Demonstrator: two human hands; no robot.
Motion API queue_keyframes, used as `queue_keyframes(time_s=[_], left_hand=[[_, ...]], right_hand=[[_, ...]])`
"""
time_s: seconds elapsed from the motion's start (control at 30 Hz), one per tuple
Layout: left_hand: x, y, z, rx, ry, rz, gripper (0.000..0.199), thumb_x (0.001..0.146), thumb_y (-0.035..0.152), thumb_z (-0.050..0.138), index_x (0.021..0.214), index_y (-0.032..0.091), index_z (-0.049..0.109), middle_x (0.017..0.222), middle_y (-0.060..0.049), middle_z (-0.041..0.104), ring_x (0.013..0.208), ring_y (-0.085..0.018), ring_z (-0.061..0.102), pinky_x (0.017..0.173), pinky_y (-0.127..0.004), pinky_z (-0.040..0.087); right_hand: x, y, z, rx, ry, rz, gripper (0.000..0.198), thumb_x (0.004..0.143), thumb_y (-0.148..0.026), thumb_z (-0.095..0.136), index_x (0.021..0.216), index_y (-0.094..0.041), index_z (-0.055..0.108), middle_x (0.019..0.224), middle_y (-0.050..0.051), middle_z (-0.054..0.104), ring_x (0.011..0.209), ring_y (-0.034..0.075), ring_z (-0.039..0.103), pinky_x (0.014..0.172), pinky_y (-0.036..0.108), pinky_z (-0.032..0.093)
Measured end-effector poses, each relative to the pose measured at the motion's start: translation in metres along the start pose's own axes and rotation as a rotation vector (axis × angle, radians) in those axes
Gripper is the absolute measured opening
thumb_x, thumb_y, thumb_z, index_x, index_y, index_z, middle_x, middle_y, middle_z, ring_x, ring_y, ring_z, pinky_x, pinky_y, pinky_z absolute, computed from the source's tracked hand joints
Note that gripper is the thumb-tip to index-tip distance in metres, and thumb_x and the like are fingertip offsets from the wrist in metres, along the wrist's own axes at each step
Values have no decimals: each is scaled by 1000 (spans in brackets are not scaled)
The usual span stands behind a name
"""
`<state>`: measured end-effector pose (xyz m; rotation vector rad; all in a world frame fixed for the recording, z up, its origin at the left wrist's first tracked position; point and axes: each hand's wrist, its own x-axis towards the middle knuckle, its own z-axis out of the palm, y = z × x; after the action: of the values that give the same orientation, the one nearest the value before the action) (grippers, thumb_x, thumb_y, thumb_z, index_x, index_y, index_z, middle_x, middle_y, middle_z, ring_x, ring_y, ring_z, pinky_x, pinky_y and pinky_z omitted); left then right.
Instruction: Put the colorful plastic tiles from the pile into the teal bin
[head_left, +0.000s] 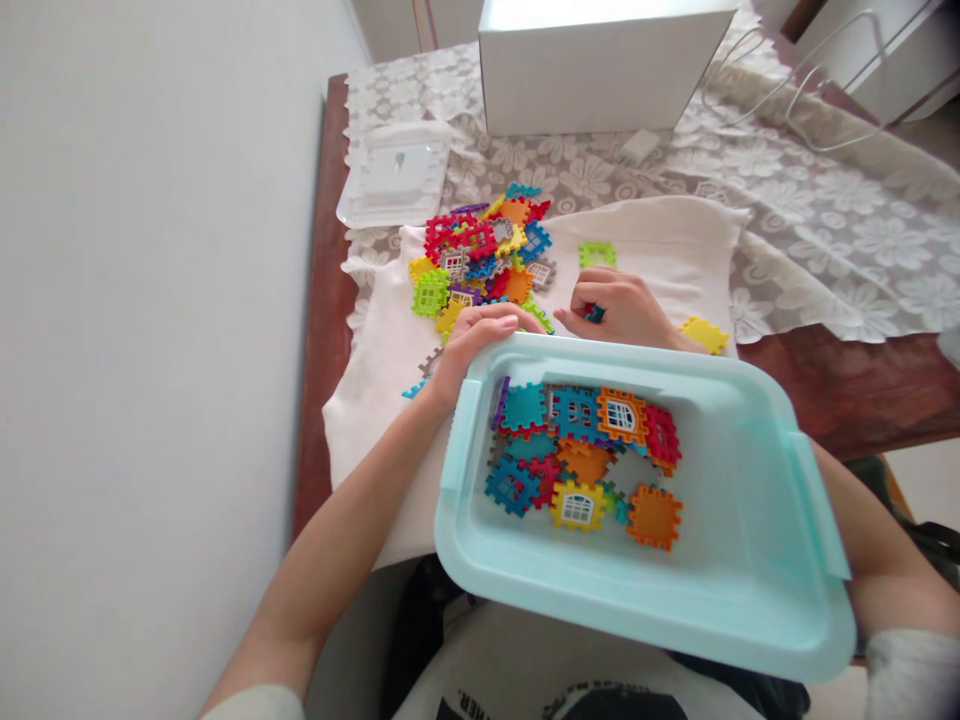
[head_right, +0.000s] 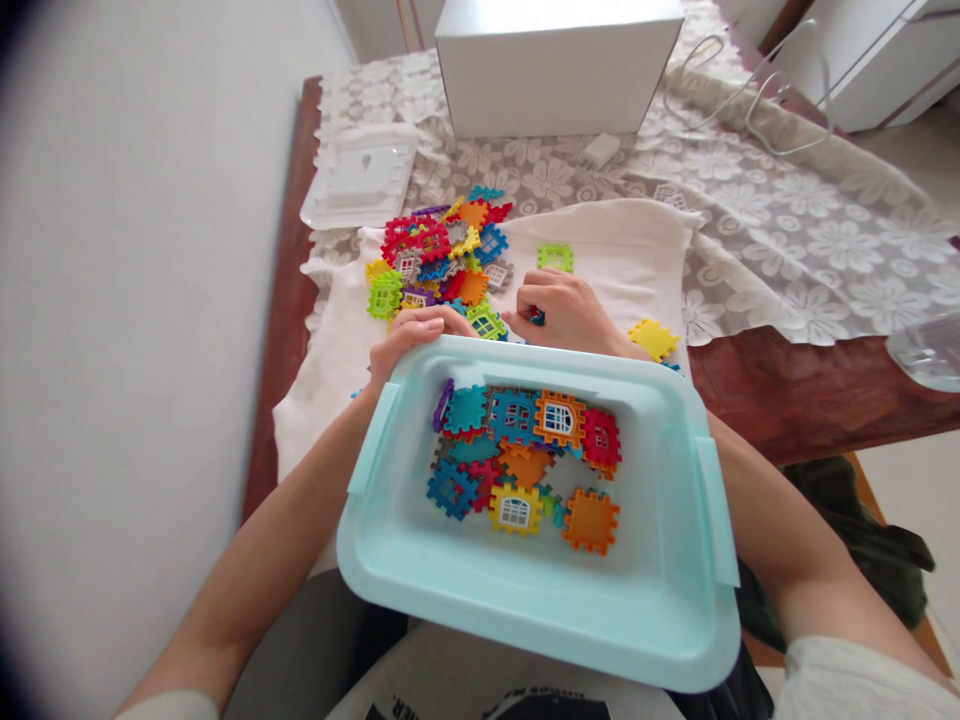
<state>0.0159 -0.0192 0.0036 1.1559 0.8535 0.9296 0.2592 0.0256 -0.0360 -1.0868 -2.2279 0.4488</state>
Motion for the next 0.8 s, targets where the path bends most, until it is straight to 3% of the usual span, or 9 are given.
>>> queue_keyframes(time_s=[0.2, 0.4, 0.67, 0.8], left_hand=[[1, -1, 0, -7, -7, 8, 33, 79, 46, 67, 77, 15, 81, 69, -5, 70, 60, -15, 56, 56, -28, 38], [1, -1, 1, -15, -3, -11, 34, 80, 45, 66, 79, 15, 81, 68, -5, 72, 56, -15, 56, 54, -29, 36], [2, -3, 0, -14, -27, 31, 35, 86, 43, 63, 81, 15, 83, 70, -5, 72, 61, -15, 57, 56, -29, 37], [2, -3, 0, -31, -31, 32, 35, 86, 44, 65, 81, 14, 82, 71, -5, 73, 61, -14, 58, 57, -29, 38]], right_hand=[[1, 0, 1, 53, 180, -54, 39, 93, -33, 74, 62, -23, 51, 69, 0, 56, 67, 17, 49, 65, 34, 37], [1, -5, -1, 83, 201, -41, 46, 94, -30, 71, 58, -22, 44, 64, -1, 49, 63, 15, 44, 63, 34, 33], [0, -1, 0, 143, -26, -69, 47, 99, -45, 68, 60, -22, 55, 67, 0, 57, 64, 14, 49, 64, 33, 36], [0, -2, 0, 144, -37, -90, 51, 100, -52, 68, 60, -22, 55, 66, 0, 57, 64, 14, 49, 64, 33, 36]])
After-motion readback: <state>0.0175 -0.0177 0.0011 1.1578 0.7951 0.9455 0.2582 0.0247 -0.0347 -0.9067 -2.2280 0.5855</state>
